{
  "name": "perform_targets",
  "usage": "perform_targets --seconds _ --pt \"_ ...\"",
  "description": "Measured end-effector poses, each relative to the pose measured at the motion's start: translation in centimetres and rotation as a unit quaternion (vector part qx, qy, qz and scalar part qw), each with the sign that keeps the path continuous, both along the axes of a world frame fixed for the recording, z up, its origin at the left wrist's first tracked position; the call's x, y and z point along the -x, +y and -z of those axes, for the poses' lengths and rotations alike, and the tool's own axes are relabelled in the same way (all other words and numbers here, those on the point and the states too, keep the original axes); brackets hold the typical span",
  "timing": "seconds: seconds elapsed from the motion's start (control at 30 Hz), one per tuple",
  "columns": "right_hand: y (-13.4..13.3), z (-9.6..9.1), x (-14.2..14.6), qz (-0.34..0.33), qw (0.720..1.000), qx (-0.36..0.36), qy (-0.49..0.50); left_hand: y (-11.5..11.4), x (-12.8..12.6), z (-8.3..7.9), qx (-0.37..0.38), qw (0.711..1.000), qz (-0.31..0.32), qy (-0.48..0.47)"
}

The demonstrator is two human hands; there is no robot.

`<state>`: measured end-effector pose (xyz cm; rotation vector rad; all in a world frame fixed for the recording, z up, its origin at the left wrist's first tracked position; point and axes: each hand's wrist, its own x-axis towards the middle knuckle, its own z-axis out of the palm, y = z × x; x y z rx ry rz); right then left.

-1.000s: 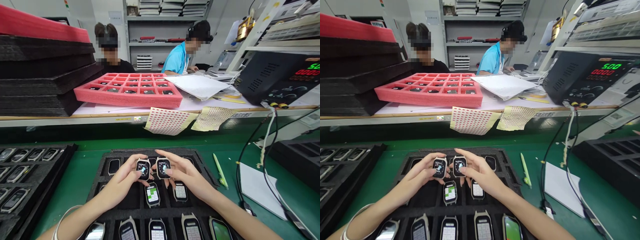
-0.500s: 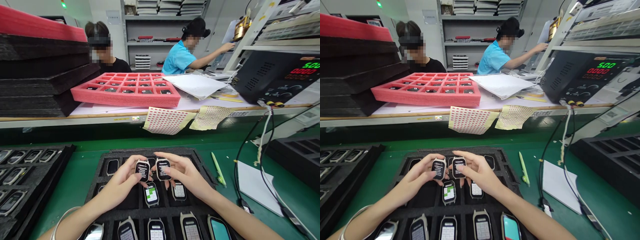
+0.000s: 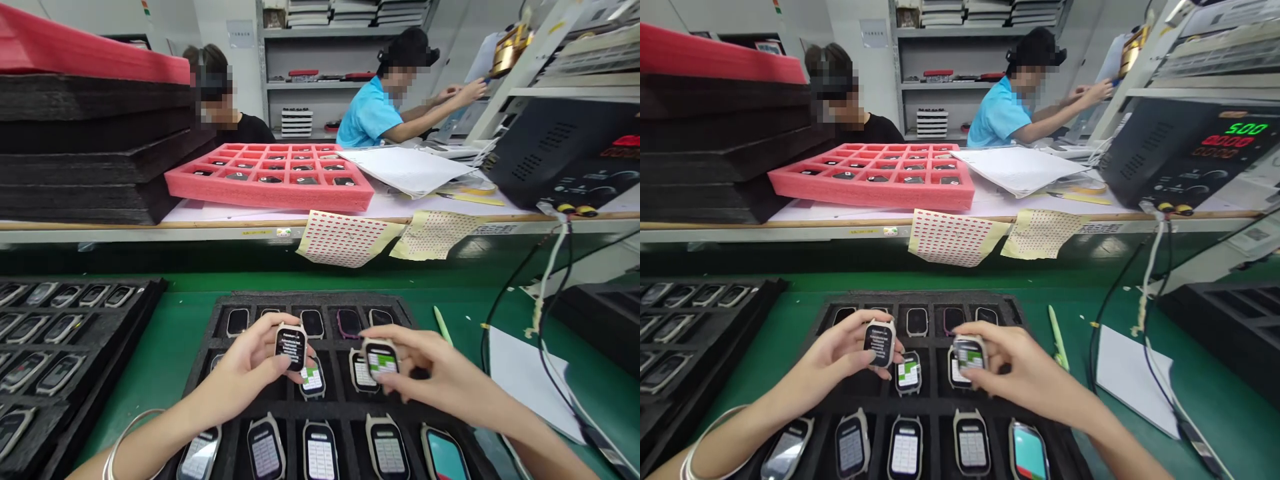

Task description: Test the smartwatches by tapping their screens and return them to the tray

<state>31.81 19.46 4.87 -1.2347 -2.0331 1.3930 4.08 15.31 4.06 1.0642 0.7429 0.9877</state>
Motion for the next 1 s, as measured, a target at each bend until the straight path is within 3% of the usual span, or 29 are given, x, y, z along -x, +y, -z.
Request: perform_targets --seconds 0.17,0.33,0.6,0.87,1.0 --pt "-0.5 1.8 -4.0 0.047 0.997 0.004 -0.06 -0.6 0.1 0.2 0.012 1.0 -0.009 -0.017" --pt "-1.4 2.6 -3.9 0.039 0.995 -0.046 -0.077 -0.5 0.1 0.1 0.015 0.999 -0.029 0.0" --pt "-0.9 1.9 -4.4 -0.022 0.962 -0.197 -0.19 -0.5 0.3 0.2 0.014 0.999 -0.029 0.013" --pt "0.4 1.1 -4.9 -0.083 0.948 -0.18 -0.25 -0.6 0.4 0.2 0.004 1.0 -0.018 0.007" --pt "1.0 -0.1 -5.6 -0.111 0.939 -0.199 -0.257 -1.2 1.1 0.4 -0.031 0.994 0.005 0.101"
